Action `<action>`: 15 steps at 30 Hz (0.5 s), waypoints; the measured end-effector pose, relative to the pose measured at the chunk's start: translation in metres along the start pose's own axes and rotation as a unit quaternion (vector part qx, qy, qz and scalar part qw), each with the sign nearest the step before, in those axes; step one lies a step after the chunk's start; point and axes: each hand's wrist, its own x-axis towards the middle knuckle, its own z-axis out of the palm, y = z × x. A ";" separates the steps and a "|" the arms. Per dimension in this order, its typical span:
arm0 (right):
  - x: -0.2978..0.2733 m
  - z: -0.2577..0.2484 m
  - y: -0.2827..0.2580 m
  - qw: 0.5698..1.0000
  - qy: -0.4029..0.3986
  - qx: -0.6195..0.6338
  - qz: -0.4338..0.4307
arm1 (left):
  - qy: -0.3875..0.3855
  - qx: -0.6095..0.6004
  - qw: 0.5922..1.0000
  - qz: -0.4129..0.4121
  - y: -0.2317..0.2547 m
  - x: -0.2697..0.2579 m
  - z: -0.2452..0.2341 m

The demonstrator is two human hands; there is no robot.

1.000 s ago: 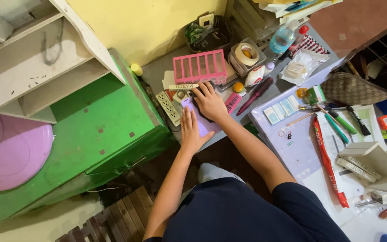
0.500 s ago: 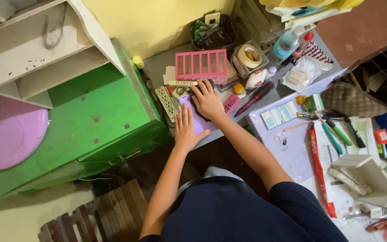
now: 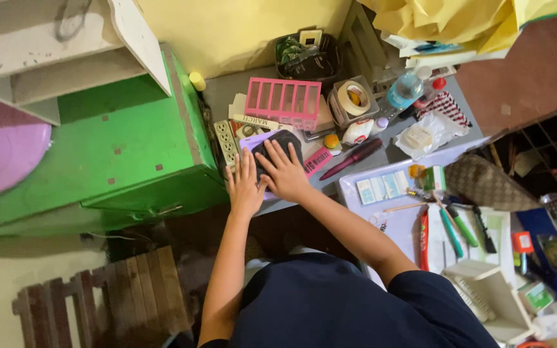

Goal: The person wipes a purple plastic container with a black cloth on a cluttered desk. They briefly move items on the desk, then continue wiping the same container repeatedly before placing it back down.

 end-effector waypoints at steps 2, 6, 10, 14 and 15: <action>-0.008 0.000 0.001 1.000 0.004 0.011 -0.015 | 0.017 0.019 1.000 -0.018 0.009 0.001 -0.001; -0.024 0.002 0.006 0.997 0.019 0.050 -0.053 | 0.049 0.027 0.997 -0.056 0.017 0.000 -0.001; -0.037 -0.003 0.011 0.993 0.020 0.092 -0.064 | 0.060 0.013 0.994 -0.086 0.014 -0.001 0.005; -0.044 -0.010 0.009 0.980 0.014 0.197 0.014 | 0.077 -0.008 0.993 -0.094 0.019 -0.002 0.000; -0.045 -0.011 0.009 0.972 0.018 0.233 0.036 | 0.084 -0.002 0.992 -0.092 0.020 -0.001 0.001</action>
